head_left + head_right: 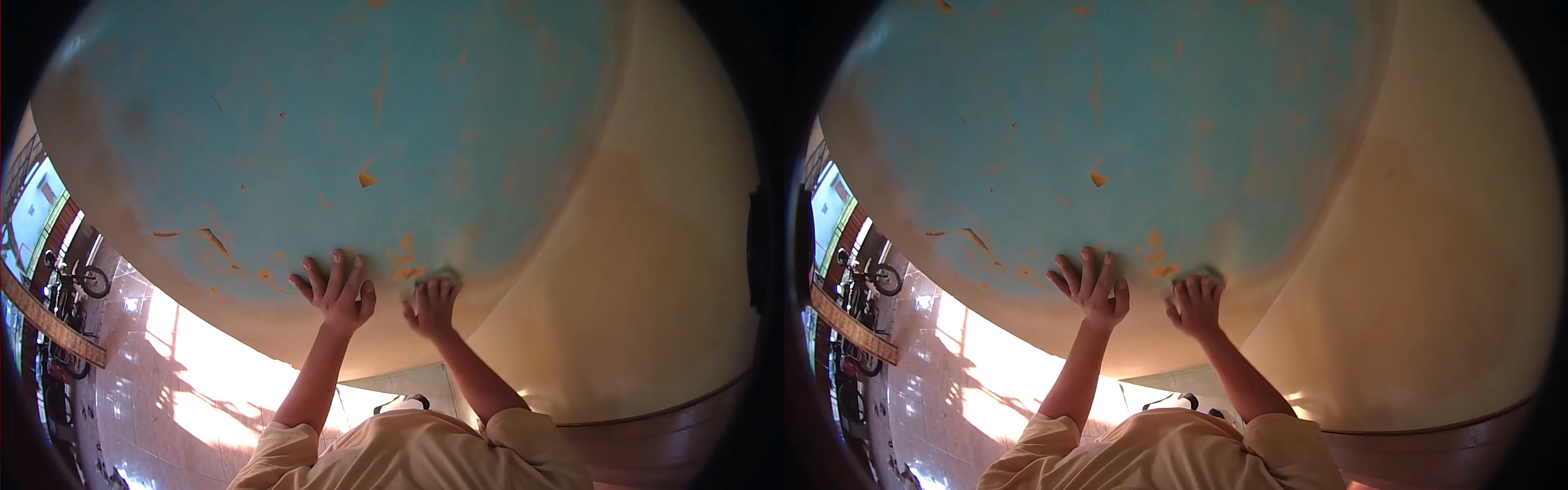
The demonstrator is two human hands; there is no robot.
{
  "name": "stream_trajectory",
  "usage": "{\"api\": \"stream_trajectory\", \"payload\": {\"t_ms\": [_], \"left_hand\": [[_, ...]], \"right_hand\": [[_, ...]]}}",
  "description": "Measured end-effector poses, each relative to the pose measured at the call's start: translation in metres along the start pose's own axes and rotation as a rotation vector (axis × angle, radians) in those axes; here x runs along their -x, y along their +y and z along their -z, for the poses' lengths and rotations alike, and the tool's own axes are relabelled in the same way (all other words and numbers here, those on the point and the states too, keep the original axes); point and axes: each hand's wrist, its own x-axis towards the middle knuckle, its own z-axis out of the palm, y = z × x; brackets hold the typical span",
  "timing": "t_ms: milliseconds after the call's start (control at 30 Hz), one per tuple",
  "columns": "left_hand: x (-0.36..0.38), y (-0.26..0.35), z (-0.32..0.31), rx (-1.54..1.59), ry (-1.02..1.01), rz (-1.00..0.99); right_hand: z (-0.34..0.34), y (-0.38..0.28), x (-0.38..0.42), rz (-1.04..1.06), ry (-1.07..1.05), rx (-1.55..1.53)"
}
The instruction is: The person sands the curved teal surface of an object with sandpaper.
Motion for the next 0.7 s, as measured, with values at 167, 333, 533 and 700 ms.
{"api": "stream_trajectory", "payload": {"t_ms": [167, 333, 533, 700], "left_hand": [[0.000, -0.004, 0.004, -0.037, 0.006, -0.077], [0.000, -0.002, -0.004, 0.056, 0.123, 0.008], [-0.001, -0.003, -0.003, -0.026, 0.091, -0.019], [0.000, 0.001, 0.001, -0.089, 0.054, -0.015]], "right_hand": [[0.023, -0.007, -0.010, 0.044, -0.017, -0.046], [0.127, -0.004, -0.159, 0.037, 0.325, -0.163], [0.084, 0.003, -0.112, -0.040, 0.227, -0.047], [-0.002, 0.018, 0.024, 0.141, 0.031, 0.036]]}}
